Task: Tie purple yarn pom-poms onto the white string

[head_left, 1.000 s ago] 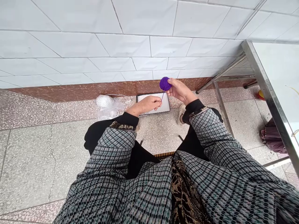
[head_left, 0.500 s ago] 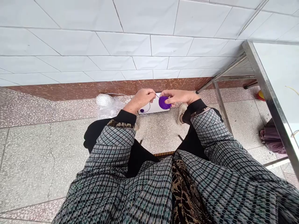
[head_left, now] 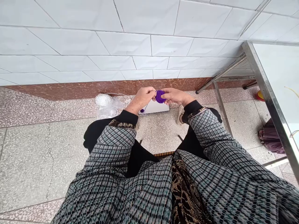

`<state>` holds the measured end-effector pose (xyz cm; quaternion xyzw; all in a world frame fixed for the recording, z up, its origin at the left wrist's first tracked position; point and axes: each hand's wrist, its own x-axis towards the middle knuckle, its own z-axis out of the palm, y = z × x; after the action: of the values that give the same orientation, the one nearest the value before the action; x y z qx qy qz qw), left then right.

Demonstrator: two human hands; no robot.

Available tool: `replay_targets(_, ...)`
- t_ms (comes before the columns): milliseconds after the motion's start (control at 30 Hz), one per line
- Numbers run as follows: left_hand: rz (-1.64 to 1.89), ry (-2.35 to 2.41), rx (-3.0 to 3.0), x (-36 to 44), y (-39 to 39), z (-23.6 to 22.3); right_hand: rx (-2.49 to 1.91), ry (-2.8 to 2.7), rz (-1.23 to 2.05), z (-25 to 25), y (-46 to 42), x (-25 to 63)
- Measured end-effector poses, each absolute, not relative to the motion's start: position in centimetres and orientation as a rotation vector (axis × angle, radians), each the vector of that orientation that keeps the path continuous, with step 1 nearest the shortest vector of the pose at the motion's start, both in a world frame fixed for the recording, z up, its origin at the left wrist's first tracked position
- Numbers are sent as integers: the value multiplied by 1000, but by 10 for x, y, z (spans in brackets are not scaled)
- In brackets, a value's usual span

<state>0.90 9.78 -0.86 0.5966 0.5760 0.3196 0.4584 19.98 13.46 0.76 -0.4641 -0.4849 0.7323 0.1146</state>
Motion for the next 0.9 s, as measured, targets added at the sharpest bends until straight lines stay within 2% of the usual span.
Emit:
replay_targets(133, 697, 1379, 1573, 15, 92, -3, -1448, -1188, 1958, 0, 143, 196)
replay_targets(233, 597, 1325, 1598, 21, 89, -5, -1334, -998, 1897, -4, 148, 196)
replay_targets(333, 514, 1314, 1587, 23, 90, -11, -1154, -1022, 2005, -3, 149, 202)
replay_targets(500, 503, 1423, 1552, 16, 97, -18, -968, -1416, 2254, 5, 148, 216)
replay_targets(600, 526, 1463, 1564, 10, 99, -18, -1080, -1719, 2261, 7, 147, 219)
replay_targets(733, 606, 1478, 1557, 8, 98, -15, -1475, -1946, 2031, 3, 146, 211)
replay_targets(900, 616, 1365, 1603, 15, 93, -7, -1637, -1640, 1817, -5, 150, 204)
